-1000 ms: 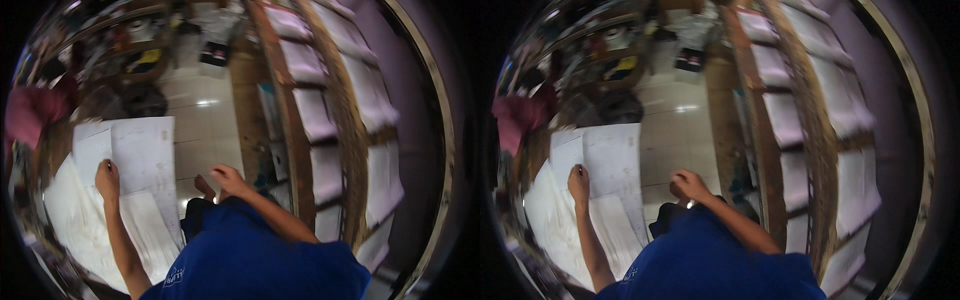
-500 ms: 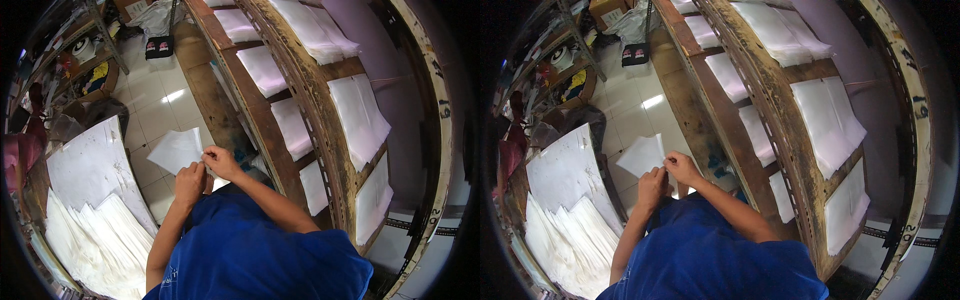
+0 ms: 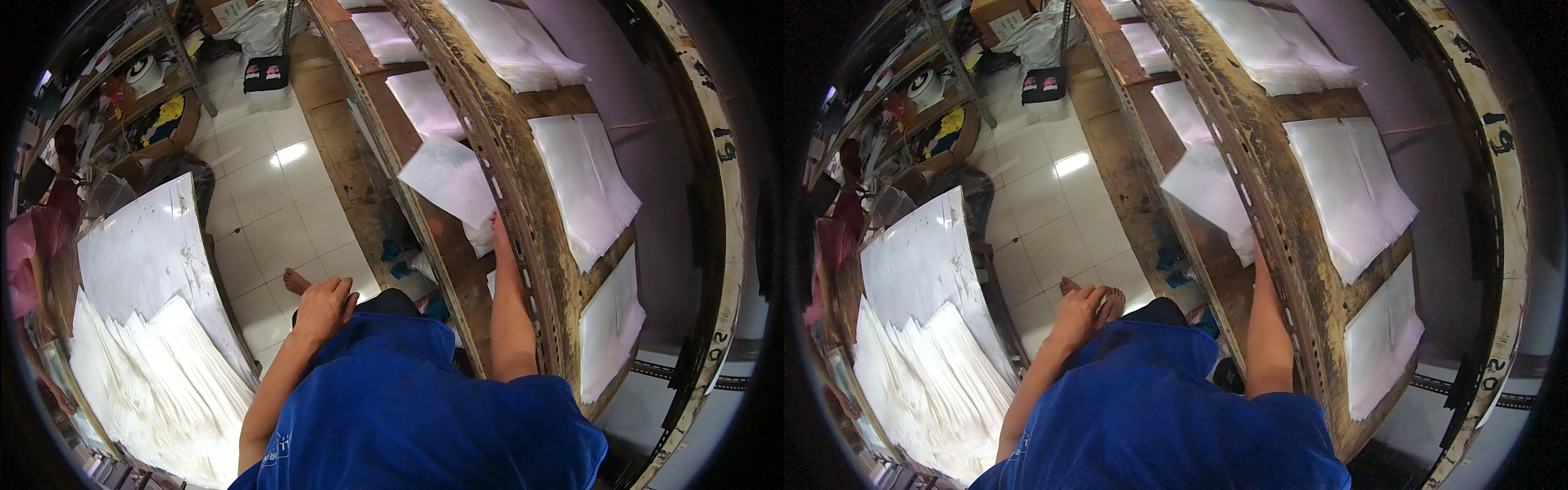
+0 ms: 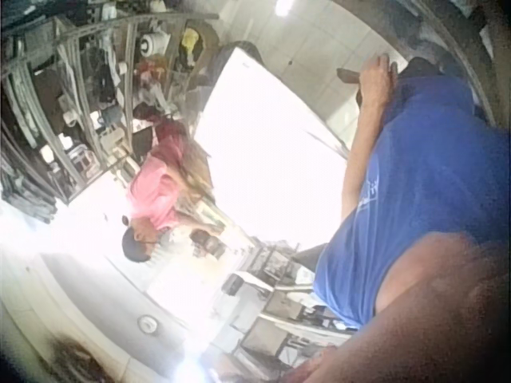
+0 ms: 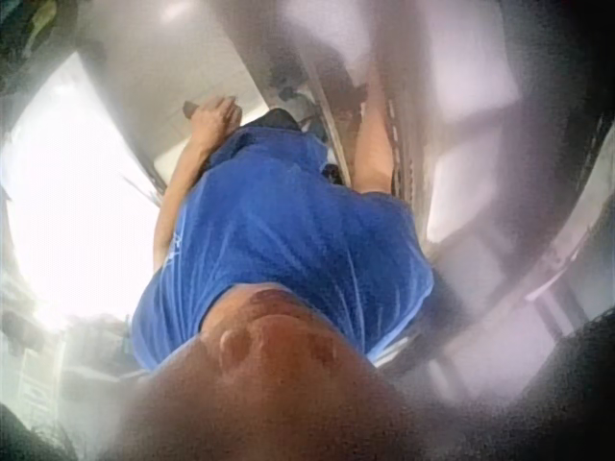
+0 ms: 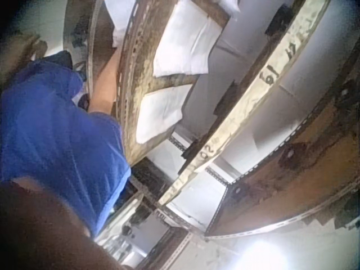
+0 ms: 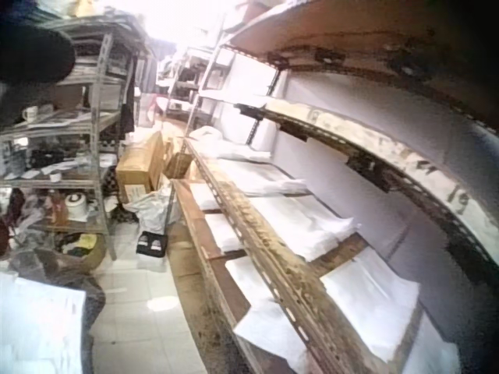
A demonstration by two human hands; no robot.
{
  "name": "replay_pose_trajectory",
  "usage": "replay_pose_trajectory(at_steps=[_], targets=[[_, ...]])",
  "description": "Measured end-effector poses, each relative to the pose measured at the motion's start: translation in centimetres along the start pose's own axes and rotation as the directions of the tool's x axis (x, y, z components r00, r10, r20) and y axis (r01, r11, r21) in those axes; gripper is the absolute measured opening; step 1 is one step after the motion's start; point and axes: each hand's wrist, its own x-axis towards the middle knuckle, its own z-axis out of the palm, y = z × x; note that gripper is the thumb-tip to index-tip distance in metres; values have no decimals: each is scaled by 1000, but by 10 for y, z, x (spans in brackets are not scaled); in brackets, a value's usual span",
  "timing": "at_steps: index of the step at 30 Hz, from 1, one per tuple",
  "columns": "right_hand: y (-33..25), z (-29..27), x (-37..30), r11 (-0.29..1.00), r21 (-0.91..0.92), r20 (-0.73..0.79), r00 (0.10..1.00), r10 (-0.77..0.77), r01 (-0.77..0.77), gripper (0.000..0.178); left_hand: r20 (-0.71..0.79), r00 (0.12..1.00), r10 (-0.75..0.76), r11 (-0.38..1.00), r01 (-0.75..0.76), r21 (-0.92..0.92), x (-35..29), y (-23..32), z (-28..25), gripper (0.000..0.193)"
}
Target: The person repeatedly picks up white paper sheets from a table and places them onto a nearby metal shelf. The person handles the sheets one at a time, moving between the table and the shelf throughout the clip.
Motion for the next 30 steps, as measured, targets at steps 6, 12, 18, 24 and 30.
replay_pose_trajectory(at_steps=[6, 12, 18, 24, 30], targets=[[63, -14, 47, 996, -5, -92, 992, 85, -86, 22, 51, 985, -163, 987, 162, 9, -21, -11, -1, 24], [96, -4, 68, 989, -84, -114, 987, 115, -125, 24, 99, 974, -205, 979, 202, 39, -32, -11, 3, 25], [114, -3, 74, 980, -133, -122, 984, 131, -147, 25, 136, 969, -208, 978, 208, 17, -40, -10, 15, 25], [130, -5, 74, 973, -164, -126, 982, 143, -163, 27, 176, 960, -219, 976, 219, 22, -38, -3, 12, 26], [142, -8, 67, 966, -193, -118, 982, 150, -171, 29, 172, 957, -233, 972, 232, 30, -42, -3, 14, 25]])
